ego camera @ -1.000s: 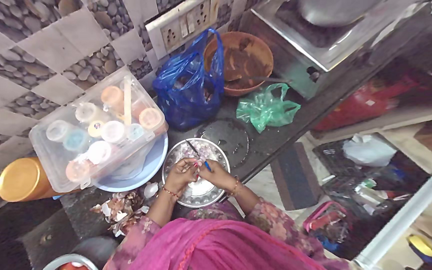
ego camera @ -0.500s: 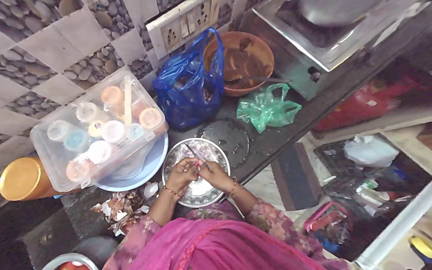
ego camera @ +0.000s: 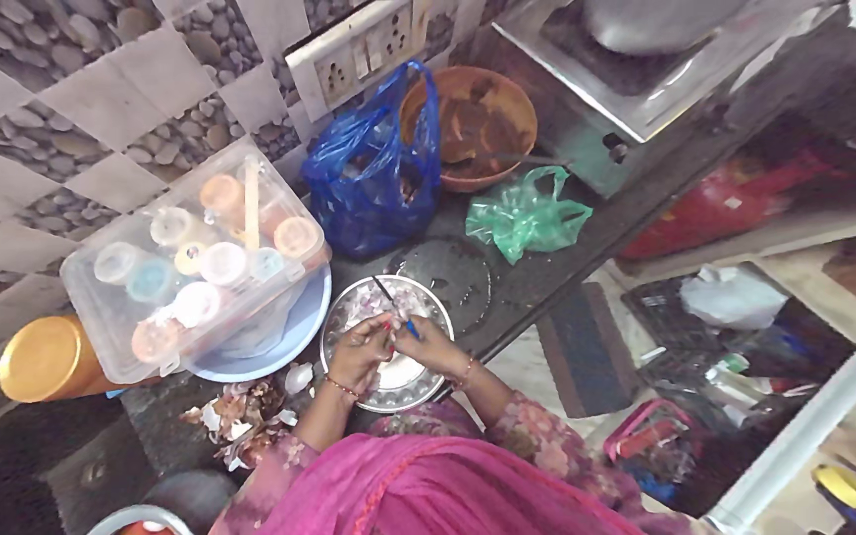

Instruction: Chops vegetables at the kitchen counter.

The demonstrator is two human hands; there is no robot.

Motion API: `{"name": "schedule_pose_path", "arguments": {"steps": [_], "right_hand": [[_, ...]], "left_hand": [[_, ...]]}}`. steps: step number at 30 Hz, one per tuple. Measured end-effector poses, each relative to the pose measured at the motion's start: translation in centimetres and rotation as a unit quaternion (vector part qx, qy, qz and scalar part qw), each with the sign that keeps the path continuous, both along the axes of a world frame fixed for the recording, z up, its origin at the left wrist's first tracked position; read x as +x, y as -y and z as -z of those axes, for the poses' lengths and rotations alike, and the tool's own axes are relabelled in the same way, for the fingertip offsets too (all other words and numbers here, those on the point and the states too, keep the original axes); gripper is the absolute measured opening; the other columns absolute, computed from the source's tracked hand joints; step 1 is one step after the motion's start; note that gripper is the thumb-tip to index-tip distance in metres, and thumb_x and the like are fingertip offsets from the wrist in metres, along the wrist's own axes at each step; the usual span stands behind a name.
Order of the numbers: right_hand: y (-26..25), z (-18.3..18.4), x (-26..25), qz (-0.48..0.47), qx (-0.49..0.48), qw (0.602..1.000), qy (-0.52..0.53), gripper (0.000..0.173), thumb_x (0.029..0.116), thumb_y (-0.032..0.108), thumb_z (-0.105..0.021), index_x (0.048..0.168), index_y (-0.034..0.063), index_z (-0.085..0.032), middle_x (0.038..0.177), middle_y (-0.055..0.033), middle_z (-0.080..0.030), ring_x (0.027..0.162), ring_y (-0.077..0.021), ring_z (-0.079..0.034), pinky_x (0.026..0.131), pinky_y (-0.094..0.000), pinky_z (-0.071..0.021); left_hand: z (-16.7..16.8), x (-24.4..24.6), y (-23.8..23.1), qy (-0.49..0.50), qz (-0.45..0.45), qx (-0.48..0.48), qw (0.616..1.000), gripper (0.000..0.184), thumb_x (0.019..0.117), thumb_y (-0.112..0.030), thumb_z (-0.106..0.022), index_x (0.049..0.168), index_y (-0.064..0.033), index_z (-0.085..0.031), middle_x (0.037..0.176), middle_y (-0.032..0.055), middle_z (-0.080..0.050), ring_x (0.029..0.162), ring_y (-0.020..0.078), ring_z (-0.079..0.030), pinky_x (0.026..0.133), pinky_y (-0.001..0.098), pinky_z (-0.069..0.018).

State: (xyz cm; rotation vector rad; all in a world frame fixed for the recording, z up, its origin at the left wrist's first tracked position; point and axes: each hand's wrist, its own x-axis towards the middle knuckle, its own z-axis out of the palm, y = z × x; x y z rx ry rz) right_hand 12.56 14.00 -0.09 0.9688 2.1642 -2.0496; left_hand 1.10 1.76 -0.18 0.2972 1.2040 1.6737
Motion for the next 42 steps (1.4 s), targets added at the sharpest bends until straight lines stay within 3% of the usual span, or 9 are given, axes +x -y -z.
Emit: {"name": "schedule_pose_path", "arguments": {"steps": [6, 10, 16, 21, 23, 27, 33, 42], "right_hand": [[-0.1, 0.4, -0.1, -0.037, 0.01, 0.999, 0.027, 0.031, 0.1021, 0.034, -0.05, 0.093, 0.0054, -0.057, 0.075, -0.0009, -0.049, 0.064, -0.0112, -0.047, 0.061, -0.0338, -0.043], [0.1, 0.2, -0.1, -0.035, -0.001, 0.999, 0.003, 0.028, 0.1052, 0.028, -0.047, 0.091, 0.0058, -0.056, 0.072, 0.0024, -0.046, 0.06, -0.0065, -0.044, 0.058, -0.0274, -0.0398], [0.5, 0.1, -0.2, -0.004, -0.01, 1.0, -0.011, 0.023, 0.1018, 0.021, -0.049, 0.085, 0.0077, -0.056, 0.069, 0.0043, -0.045, 0.058, -0.0042, -0.042, 0.055, -0.0248, -0.0376], [0.5, 0.6, -0.2, 0.006, -0.022, 1.0, -0.014, 0.028, 0.1031, 0.026, -0.046, 0.081, 0.0105, -0.054, 0.065, 0.0056, -0.042, 0.053, -0.0042, -0.039, 0.051, -0.025, -0.0356], [0.4, 0.6, -0.2, 0.005, -0.001, 1.0, -0.013, 0.03, 0.1039, 0.029, -0.046, 0.082, 0.0096, -0.054, 0.066, 0.0047, -0.043, 0.055, -0.0049, -0.041, 0.053, -0.0256, -0.037], [0.0, 0.1, 0.0, -0.03, 0.074, 0.997, 0.025, 0.03, 0.0985, 0.03, -0.055, 0.094, 0.0012, -0.06, 0.08, -0.005, -0.054, 0.073, -0.0139, -0.052, 0.069, -0.0364, -0.0456], [-0.1, -0.2, 0.0, -0.071, 0.086, 0.993, 0.022, 0.036, 0.1041, 0.033, -0.047, 0.098, 0.0006, -0.061, 0.081, -0.0061, -0.055, 0.074, -0.0158, -0.054, 0.071, -0.0388, -0.0463], [-0.1, -0.6, -0.3, -0.072, 0.084, 0.993, 0.025, 0.036, 0.106, 0.03, -0.044, 0.087, 0.0026, -0.059, 0.076, -0.0034, -0.051, 0.07, -0.0134, -0.051, 0.068, -0.0367, -0.0443]], "left_hand": [[0.3, -0.2, 0.0, -0.029, 0.006, -0.011, 1.0, 0.032, 0.0763, 0.007, -0.067, 0.106, -0.0049, -0.068, 0.094, 0.0008, -0.073, 0.074, 0.0042, -0.066, 0.066, 0.0208, -0.0554], [0.1, 0.0, 0.0, -0.033, 0.001, -0.026, 0.999, 0.029, 0.0782, 0.009, -0.064, 0.104, -0.0029, -0.067, 0.093, 0.0014, -0.072, 0.076, 0.0048, -0.066, 0.068, 0.021, -0.0557], [0.3, 0.0, -0.1, -0.043, 0.002, -0.034, 0.998, 0.028, 0.0809, 0.006, -0.065, 0.108, 0.0017, -0.069, 0.093, 0.0019, -0.073, 0.078, 0.0051, -0.066, 0.071, 0.0215, -0.0558], [0.3, 0.0, -0.1, -0.051, -0.003, -0.026, 0.998, 0.031, 0.0772, 0.007, -0.066, 0.107, -0.0008, -0.066, 0.094, 0.002, -0.072, 0.078, 0.0055, -0.066, 0.07, 0.0218, -0.0559], [0.1, -0.1, -0.2, -0.051, -0.009, -0.029, 0.998, 0.029, 0.0778, 0.009, -0.066, 0.104, -0.0025, -0.065, 0.092, 0.0012, -0.072, 0.075, 0.0051, -0.066, 0.067, 0.0214, -0.0561], [0.1, -0.2, 0.0, -0.075, 0.006, -0.032, 0.997, 0.034, 0.0706, 0.01, -0.067, 0.102, -0.0043, -0.066, 0.09, -0.0017, -0.072, 0.075, 0.0037, -0.066, 0.068, 0.0215, -0.0562], [-0.6, -0.9, 0.0, -0.138, 0.052, -0.079, 0.986, 0.032, 0.0726, 0.009, -0.069, 0.103, -0.0016, -0.066, 0.093, -0.0019, -0.071, 0.077, 0.0013, -0.065, 0.066, 0.0182, -0.0544], [-1.8, -1.1, -0.3, -0.131, 0.065, -0.125, 0.981, 0.024, 0.081, 0.01, -0.065, 0.103, 0.0003, -0.063, 0.091, 0.0002, -0.067, 0.071, 0.0025, -0.062, 0.06, 0.0186, -0.0519]]}}
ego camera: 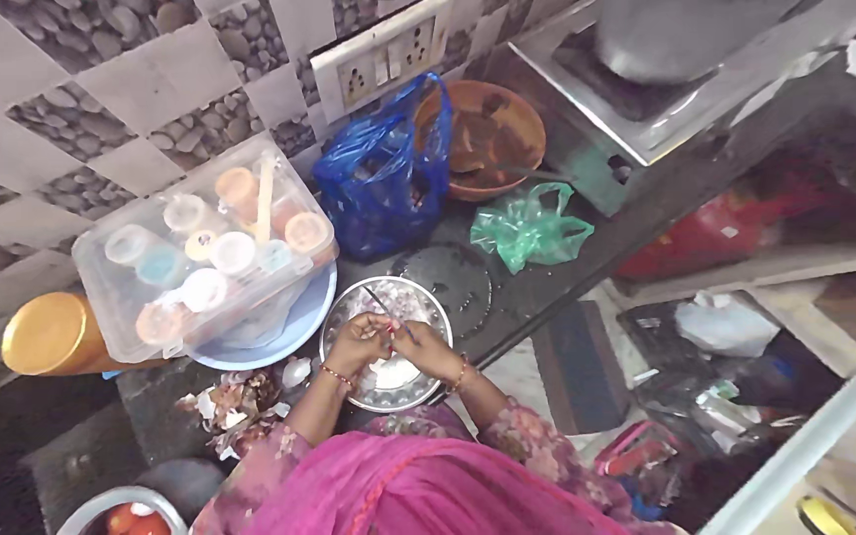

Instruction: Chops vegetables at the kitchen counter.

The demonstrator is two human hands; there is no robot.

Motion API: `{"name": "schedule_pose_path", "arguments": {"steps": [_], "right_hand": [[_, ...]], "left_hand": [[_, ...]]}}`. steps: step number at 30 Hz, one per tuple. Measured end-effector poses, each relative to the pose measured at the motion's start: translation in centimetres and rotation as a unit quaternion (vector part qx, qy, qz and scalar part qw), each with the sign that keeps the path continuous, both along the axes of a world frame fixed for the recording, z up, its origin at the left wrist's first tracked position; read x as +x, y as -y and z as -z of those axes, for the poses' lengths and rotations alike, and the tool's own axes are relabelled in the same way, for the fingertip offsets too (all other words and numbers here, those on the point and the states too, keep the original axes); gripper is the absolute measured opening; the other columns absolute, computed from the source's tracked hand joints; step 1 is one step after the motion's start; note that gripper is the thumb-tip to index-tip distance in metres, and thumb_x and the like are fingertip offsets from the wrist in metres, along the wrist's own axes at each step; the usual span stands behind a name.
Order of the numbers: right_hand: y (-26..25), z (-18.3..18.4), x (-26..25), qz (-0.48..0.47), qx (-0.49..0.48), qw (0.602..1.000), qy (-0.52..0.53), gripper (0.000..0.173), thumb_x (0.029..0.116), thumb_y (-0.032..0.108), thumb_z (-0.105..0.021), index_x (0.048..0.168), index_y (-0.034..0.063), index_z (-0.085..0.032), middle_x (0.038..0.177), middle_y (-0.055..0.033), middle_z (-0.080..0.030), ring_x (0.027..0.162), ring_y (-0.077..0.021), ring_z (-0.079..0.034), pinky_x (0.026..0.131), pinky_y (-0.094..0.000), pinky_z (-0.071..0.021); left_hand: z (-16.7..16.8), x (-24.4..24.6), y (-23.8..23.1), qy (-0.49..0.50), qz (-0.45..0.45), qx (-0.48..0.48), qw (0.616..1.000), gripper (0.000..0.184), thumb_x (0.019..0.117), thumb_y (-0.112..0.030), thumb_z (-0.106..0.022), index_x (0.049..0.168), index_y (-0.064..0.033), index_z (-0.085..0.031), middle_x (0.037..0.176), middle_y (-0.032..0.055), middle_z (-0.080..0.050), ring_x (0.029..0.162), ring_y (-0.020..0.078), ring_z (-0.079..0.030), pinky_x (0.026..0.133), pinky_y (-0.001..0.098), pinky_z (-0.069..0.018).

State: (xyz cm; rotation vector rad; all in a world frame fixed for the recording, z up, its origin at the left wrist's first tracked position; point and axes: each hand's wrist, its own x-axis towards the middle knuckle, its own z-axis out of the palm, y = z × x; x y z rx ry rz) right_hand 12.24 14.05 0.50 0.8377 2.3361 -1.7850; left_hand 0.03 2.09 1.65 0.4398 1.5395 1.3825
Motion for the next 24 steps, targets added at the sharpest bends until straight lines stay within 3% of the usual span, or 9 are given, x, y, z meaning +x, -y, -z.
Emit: {"name": "schedule_pose_path", "arguments": {"steps": [3, 5, 7, 9, 12, 14, 19, 21, 24], "right_hand": [[0.2, 0.2, -0.1, 0.013, 0.016, 1.0, -0.004, 0.038, 0.1055, 0.032, -0.044, 0.087, 0.003, -0.06, 0.074, -0.0032, -0.052, 0.069, -0.0138, -0.052, 0.067, -0.0371, -0.0447], [0.1, -0.2, -0.1, 0.023, 0.056, 0.998, 0.009, 0.04, 0.1044, 0.035, -0.047, 0.092, -0.0002, -0.062, 0.076, -0.007, -0.055, 0.071, -0.018, -0.055, 0.068, -0.0403, -0.047], [-0.6, -1.5, 0.2, 0.018, 0.124, 0.991, 0.048, 0.041, 0.1021, 0.037, -0.052, 0.103, -0.0025, -0.065, 0.082, -0.014, -0.062, 0.077, -0.0267, -0.062, 0.073, -0.048, -0.0509], [-1.3, -3.2, 0.5, 0.001, 0.192, 0.976, 0.099, 0.041, 0.1056, 0.036, -0.046, 0.109, -0.001, -0.064, 0.09, -0.0189, -0.066, 0.088, -0.0347, -0.067, 0.079, -0.055, -0.0518], [-1.9, -3.9, 0.8, 0.019, 0.276, 0.956, 0.102, 0.043, 0.1086, 0.03, -0.039, 0.107, -0.0023, -0.067, 0.099, -0.0228, -0.069, 0.097, -0.0402, -0.069, 0.082, -0.0596, -0.0518], [-2.3, -4.0, 0.7, 0.027, 0.304, 0.946, 0.109, 0.039, 0.1079, 0.027, -0.043, 0.104, -0.0023, -0.069, 0.102, -0.0232, -0.07, 0.1, -0.041, -0.068, 0.083, -0.0607, -0.0515], [-2.0, -3.2, 0.1, 0.031, 0.342, 0.929, 0.14, 0.039, 0.1056, 0.038, -0.054, 0.107, 0.0034, -0.07, 0.103, -0.0204, -0.071, 0.096, -0.0406, -0.069, 0.078, -0.0611, -0.0526], [-1.8, -3.0, 0.1, 0.043, 0.338, 0.93, 0.136, 0.039, 0.1041, 0.039, -0.057, 0.108, 0.002, -0.069, 0.104, -0.0215, -0.071, 0.096, -0.0416, -0.069, 0.078, -0.0613, -0.0529], [-1.7, -3.0, 1.0, 0.087, 0.337, 0.933, 0.091, 0.038, 0.1015, 0.038, -0.062, 0.106, 0.0005, -0.069, 0.097, -0.0222, -0.07, 0.091, -0.0419, -0.07, 0.076, -0.0615, -0.0531]], "left_hand": [[0.0, -0.2, 0.0, 0.005, 0.0, 0.0, 1.0, 0.025, 0.0825, 0.01, -0.065, 0.106, 0.0002, -0.062, 0.09, 0.0009, -0.067, 0.067, 0.0034, -0.062, 0.058, 0.0192, -0.0524], [-0.2, -0.5, -0.1, -0.047, -0.002, -0.002, 0.999, 0.028, 0.0804, 0.01, -0.068, 0.107, 0.0016, -0.064, 0.087, 0.0015, -0.068, 0.067, 0.0038, -0.064, 0.06, 0.02, -0.0549], [-0.2, -1.4, -0.2, -0.182, 0.017, -0.029, 0.983, 0.024, 0.0866, 0.004, -0.071, 0.111, 0.0037, -0.069, 0.096, 0.0061, -0.072, 0.079, 0.0053, -0.066, 0.077, 0.0237, -0.0568], [-0.5, -2.0, -0.1, -0.301, 0.04, -0.055, 0.951, 0.02, 0.0909, -0.005, -0.072, 0.11, 0.0016, -0.073, 0.105, 0.0119, -0.073, 0.092, 0.0137, -0.069, 0.09, 0.0341, -0.0556], [-0.8, -2.6, 0.2, -0.384, 0.104, -0.047, 0.916, 0.021, 0.0964, -0.006, -0.066, 0.115, 0.0011, -0.073, 0.121, 0.0162, -0.071, 0.112, 0.0237, -0.068, 0.103, 0.0408, -0.052], [-1.1, -2.5, 0.0, -0.424, 0.131, -0.047, 0.895, 0.023, 0.0973, -0.002, -0.062, 0.118, 0.001, -0.073, 0.122, 0.0171, -0.07, 0.114, 0.0269, -0.068, 0.104, 0.0423, -0.0515], [-1.0, -1.7, 0.9, -0.472, 0.121, -0.061, 0.871, 0.026, 0.0963, -0.002, -0.061, 0.121, -0.0003, -0.071, 0.124, 0.0169, -0.07, 0.112, 0.0284, -0.069, 0.101, 0.0448, -0.0542], [-1.9, -1.5, 1.7, -0.479, 0.127, -0.117, 0.861, 0.026, 0.097, -0.006, -0.061, 0.121, -0.0014, -0.071, 0.122, 0.0178, -0.07, 0.11, 0.0312, -0.069, 0.099, 0.049, -0.0539], [-3.2, -1.7, 2.7, -0.442, 0.214, -0.254, 0.833, 0.027, 0.1016, -0.019, -0.061, 0.121, -0.0033, -0.071, 0.117, 0.0192, -0.071, 0.111, 0.0361, -0.067, 0.101, 0.0564, -0.0492]]}}
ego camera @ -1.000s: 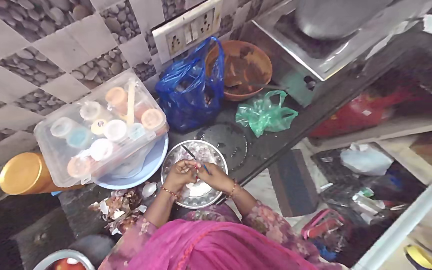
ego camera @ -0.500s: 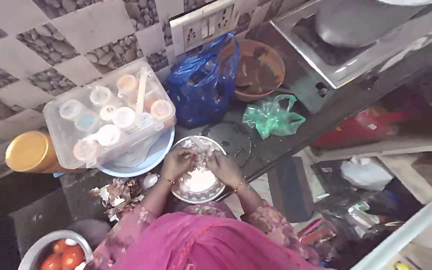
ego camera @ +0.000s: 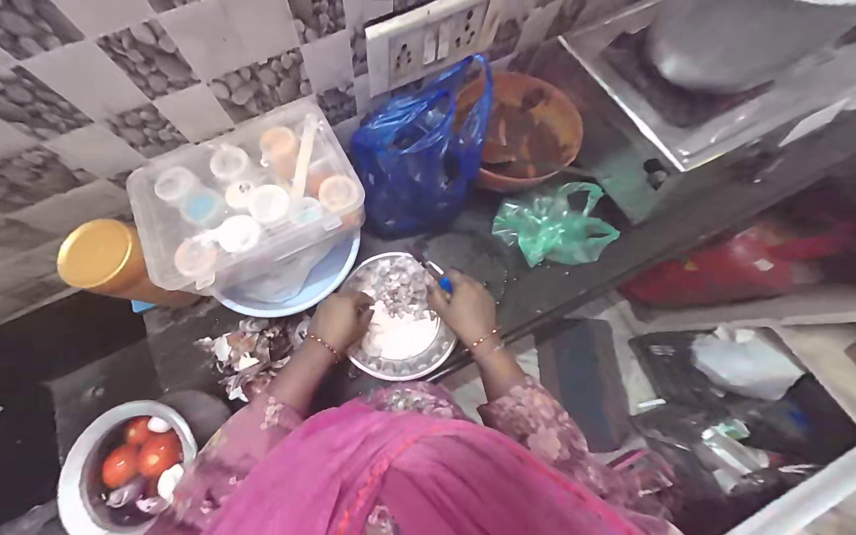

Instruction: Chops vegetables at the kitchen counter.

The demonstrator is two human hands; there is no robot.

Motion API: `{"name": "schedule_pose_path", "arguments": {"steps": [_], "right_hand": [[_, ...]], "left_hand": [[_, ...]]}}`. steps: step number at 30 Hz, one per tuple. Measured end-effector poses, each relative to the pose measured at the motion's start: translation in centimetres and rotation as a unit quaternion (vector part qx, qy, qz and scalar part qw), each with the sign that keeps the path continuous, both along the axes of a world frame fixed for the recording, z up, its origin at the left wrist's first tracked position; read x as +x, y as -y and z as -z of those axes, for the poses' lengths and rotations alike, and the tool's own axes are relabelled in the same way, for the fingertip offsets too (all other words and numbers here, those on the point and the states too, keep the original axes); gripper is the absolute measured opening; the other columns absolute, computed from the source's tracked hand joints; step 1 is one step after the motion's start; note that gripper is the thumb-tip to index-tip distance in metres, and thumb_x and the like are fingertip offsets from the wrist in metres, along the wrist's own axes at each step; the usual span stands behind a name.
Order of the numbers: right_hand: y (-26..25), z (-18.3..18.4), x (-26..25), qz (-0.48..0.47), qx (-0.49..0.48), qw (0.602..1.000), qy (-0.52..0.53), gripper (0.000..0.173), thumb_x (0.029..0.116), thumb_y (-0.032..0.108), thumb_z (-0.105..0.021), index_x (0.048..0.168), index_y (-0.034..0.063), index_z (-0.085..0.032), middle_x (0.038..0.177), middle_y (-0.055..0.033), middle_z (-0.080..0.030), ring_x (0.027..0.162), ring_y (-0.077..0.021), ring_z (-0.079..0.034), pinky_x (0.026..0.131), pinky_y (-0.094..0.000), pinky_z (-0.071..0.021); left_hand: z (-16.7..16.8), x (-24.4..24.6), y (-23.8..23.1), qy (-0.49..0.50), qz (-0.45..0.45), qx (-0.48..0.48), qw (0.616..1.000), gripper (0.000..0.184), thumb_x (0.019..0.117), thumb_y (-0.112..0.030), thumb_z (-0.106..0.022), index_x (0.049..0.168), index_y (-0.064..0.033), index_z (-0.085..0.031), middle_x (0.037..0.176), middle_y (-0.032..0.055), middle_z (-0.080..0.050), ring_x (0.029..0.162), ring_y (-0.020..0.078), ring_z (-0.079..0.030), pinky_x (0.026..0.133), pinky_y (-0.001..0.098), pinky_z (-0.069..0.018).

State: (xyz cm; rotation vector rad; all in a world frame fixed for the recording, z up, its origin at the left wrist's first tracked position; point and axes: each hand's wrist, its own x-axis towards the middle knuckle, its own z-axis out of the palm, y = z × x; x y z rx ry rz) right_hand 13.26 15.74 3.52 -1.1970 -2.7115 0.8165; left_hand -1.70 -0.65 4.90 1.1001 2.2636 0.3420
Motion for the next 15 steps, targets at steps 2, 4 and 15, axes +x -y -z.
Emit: {"name": "schedule_pose_path", "arguments": {"steps": [2, 4, 15], "right_hand": [[0.1, -0.1, 0.9, 0.014, 0.001, 0.999, -0.048, 0.037, 0.1015, 0.036, -0.062, 0.103, -0.0001, -0.069, 0.092, -0.0213, -0.07, 0.085, -0.0406, -0.069, 0.073, -0.0607, -0.0533], [0.3, -0.4, 1.7, 0.03, -0.006, 0.995, -0.092, 0.035, 0.1012, 0.034, -0.063, 0.099, -0.0009, -0.068, 0.086, -0.0204, -0.068, 0.079, -0.0386, -0.067, 0.069, -0.059, -0.0524], [4.4, 1.2, 6.4, 0.043, -0.004, 0.977, -0.207, 0.033, 0.0959, 0.034, -0.06, 0.091, 0.0028, -0.07, 0.071, -0.0103, -0.064, 0.062, -0.0231, -0.061, 0.059, -0.0434, -0.0506]], "left_hand": [[0.0, 0.0, 0.4, 0.016, 0.022, -0.101, 0.995, 0.033, 0.1018, -0.027, -0.061, 0.125, -0.0053, -0.069, 0.122, 0.0196, -0.069, 0.117, 0.0381, -0.064, 0.103, 0.0598, -0.0469], [0.0, 0.5, 0.4, 0.02, 0.03, -0.142, 0.989, 0.04, 0.0993, -0.033, -0.066, 0.129, -0.0066, -0.066, 0.126, 0.0192, -0.067, 0.12, 0.038, -0.063, 0.103, 0.06, -0.0463], [1.8, 2.8, -2.0, -0.041, 0.037, -0.19, 0.98, 0.051, 0.0902, -0.04, -0.073, 0.131, -0.0116, -0.063, 0.127, 0.0197, -0.064, 0.117, 0.0405, -0.062, 0.095, 0.0635, -0.0495]]}}
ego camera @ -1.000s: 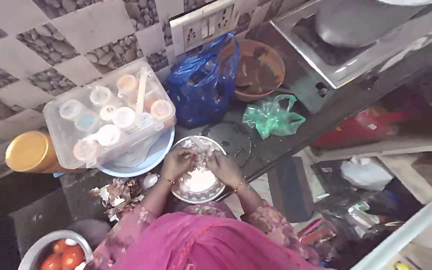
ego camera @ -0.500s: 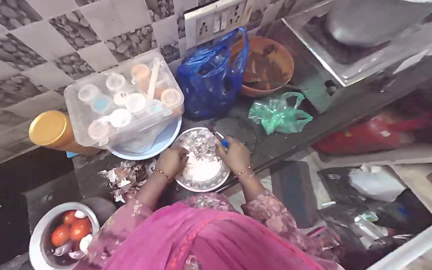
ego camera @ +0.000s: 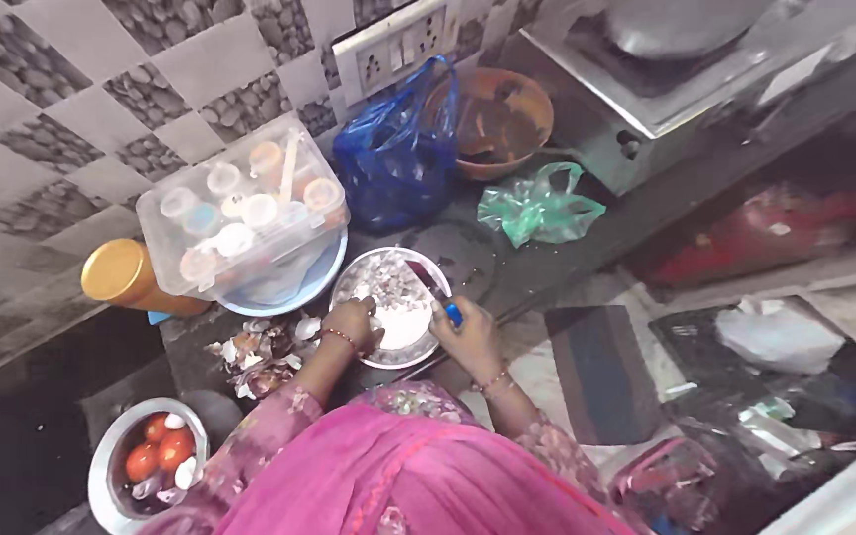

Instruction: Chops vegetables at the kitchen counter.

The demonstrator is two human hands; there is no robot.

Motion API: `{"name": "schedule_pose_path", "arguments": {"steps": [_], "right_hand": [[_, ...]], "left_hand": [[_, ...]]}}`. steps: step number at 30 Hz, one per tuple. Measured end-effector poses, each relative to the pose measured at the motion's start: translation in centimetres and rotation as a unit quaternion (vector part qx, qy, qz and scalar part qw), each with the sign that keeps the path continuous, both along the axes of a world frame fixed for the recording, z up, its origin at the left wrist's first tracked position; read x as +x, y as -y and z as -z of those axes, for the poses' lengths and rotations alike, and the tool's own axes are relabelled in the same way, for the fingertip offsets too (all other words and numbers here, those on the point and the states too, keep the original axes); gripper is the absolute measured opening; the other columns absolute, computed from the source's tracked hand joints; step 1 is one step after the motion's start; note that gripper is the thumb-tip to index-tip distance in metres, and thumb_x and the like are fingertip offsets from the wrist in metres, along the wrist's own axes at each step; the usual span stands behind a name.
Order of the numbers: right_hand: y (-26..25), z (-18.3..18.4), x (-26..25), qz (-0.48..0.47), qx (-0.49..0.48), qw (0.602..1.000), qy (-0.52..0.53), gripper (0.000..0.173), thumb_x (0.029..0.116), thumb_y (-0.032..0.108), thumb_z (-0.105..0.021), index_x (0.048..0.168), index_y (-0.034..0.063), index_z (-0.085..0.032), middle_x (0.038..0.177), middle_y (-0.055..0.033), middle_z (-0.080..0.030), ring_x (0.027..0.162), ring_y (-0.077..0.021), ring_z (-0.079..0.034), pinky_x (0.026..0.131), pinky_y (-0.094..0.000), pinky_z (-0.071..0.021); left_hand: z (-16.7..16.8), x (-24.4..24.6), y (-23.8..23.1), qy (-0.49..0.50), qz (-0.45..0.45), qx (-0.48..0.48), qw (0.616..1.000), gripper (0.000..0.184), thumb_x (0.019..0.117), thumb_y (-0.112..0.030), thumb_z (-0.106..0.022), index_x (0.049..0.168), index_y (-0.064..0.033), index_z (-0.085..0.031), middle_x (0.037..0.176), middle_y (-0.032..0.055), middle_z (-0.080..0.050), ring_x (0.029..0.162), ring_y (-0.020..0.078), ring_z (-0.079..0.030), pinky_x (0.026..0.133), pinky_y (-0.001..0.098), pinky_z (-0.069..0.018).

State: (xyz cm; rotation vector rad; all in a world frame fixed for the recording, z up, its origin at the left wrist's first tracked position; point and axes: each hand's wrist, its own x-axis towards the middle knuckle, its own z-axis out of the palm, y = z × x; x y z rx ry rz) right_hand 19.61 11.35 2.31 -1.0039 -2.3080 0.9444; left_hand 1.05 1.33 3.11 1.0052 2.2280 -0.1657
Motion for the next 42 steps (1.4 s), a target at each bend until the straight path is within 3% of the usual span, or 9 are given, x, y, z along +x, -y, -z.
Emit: {"name": "schedule_pose_path", "arguments": {"steps": [9, 12, 15, 19, 25, 31, 35, 39, 42], "right_hand": [[1.1, 0.2, 1.6, 0.002, -0.041, 0.999, 0.013, 0.036, 0.0966, 0.035, -0.059, 0.09, 0.0008, -0.069, 0.074, -0.0122, -0.063, 0.066, -0.0249, -0.062, 0.062, -0.0445, -0.0504], [1.0, -0.5, 1.4, -0.024, -0.161, 0.987, 0.001, 0.032, 0.0978, 0.032, -0.059, 0.102, 0.0014, -0.067, 0.079, -0.0075, -0.062, 0.069, -0.015, -0.059, 0.066, -0.0357, -0.05], [1.1, 0.0, 0.8, -0.089, -0.246, 0.961, -0.085, 0.03, 0.0917, 0.027, -0.065, 0.107, 0.0015, -0.064, 0.075, 0.0016, -0.057, 0.064, -0.0029, -0.053, 0.062, -0.0231, -0.0481], [1.7, -0.3, -1.0, -0.183, -0.265, 0.932, -0.164, 0.036, 0.0909, 0.028, -0.07, 0.114, 0.0003, -0.064, 0.077, 0.0034, -0.058, 0.061, -0.0008, -0.052, 0.058, -0.0196, -0.0475], [2.3, -0.8, -3.6, -0.248, -0.15, 0.936, -0.198, 0.033, 0.0912, 0.027, -0.071, 0.107, -0.0019, -0.07, 0.099, -0.009, -0.067, 0.078, -0.0039, -0.057, 0.069, -0.0193, -0.0494], [2.0, -1.1, -3.9, -0.241, -0.118, 0.948, -0.17, 0.03, 0.0916, 0.028, -0.07, 0.1, -0.0013, -0.072, 0.091, -0.0092, -0.064, 0.077, -0.0065, -0.057, 0.068, -0.0202, -0.0482], [1.4, -1.3, -3.7, -0.259, -0.113, 0.944, -0.17, 0.028, 0.0924, 0.027, -0.07, 0.101, 0.0004, -0.073, 0.097, -0.0097, -0.068, 0.083, -0.0065, -0.06, 0.073, -0.0208, -0.0512], [1.1, -1.6, -3.6, -0.285, -0.095, 0.941, -0.154, 0.026, 0.0952, 0.023, -0.067, 0.102, -0.0019, -0.069, 0.091, -0.0097, -0.068, 0.076, -0.0075, -0.06, 0.071, -0.0233, -0.0518], [0.8, -2.3, -3.6, -0.286, -0.082, 0.948, -0.114, 0.026, 0.0957, 0.022, -0.065, 0.103, -0.0025, -0.07, 0.084, -0.01, -0.068, 0.07, -0.0099, -0.061, 0.067, -0.0258, -0.052]], "left_hand": [[0.3, -0.2, 0.3, 0.026, -0.004, 0.037, 0.999, 0.034, 0.0954, -0.024, -0.068, 0.126, -0.0089, -0.068, 0.129, 0.0226, -0.064, 0.122, 0.0415, -0.06, 0.101, 0.063, -0.0463], [-0.1, -0.8, 2.3, 0.131, -0.069, 0.199, 0.969, 0.031, 0.0955, -0.022, -0.07, 0.119, -0.0021, -0.069, 0.115, 0.016, -0.07, 0.099, 0.0239, -0.07, 0.094, 0.043, -0.0556], [-0.4, -0.2, 4.5, 0.308, -0.153, 0.408, 0.846, 0.023, 0.0876, -0.003, -0.071, 0.109, 0.0025, -0.064, 0.094, 0.0021, -0.07, 0.079, 0.0046, -0.067, 0.077, 0.0234, -0.0578], [-0.9, 1.8, 6.1, 0.502, -0.253, 0.516, 0.647, 0.017, 0.0872, 0.0, -0.067, 0.101, -0.0096, -0.07, 0.096, 0.0004, -0.076, 0.081, 0.0055, -0.071, 0.073, 0.0211, -0.0582], [-0.3, 2.8, 6.8, 0.584, -0.278, 0.545, 0.533, 0.012, 0.087, -0.008, -0.074, 0.098, -0.0119, -0.077, 0.092, -0.0002, -0.075, 0.079, 0.004, -0.069, 0.074, 0.0196, -0.0576], [0.3, 2.6, 6.9, 0.617, -0.288, 0.526, 0.51, 0.024, 0.078, -0.01, -0.082, 0.101, -0.0105, -0.077, 0.098, 0.003, -0.076, 0.089, 0.0111, -0.073, 0.088, 0.028, -0.0589], [0.7, 1.8, 6.8, 0.604, -0.215, 0.522, 0.563, 0.027, 0.0784, -0.024, -0.085, 0.104, -0.0203, -0.077, 0.096, -0.0053, -0.075, 0.08, 0.0029, -0.068, 0.073, 0.021, -0.057], [-0.5, 0.9, 6.4, 0.554, -0.206, 0.509, 0.626, 0.025, 0.0769, -0.009, -0.08, 0.1, -0.0167, -0.074, 0.087, -0.0079, -0.073, 0.07, 0.0008, -0.065, 0.065, 0.0186, -0.0558], [-1.3, 0.5, 6.2, 0.51, -0.205, 0.502, 0.668, 0.041, 0.0708, -0.001, -0.079, 0.108, -0.0117, -0.065, 0.095, -0.0072, -0.073, 0.077, 0.0026, -0.068, 0.069, 0.0202, -0.0574]]}}
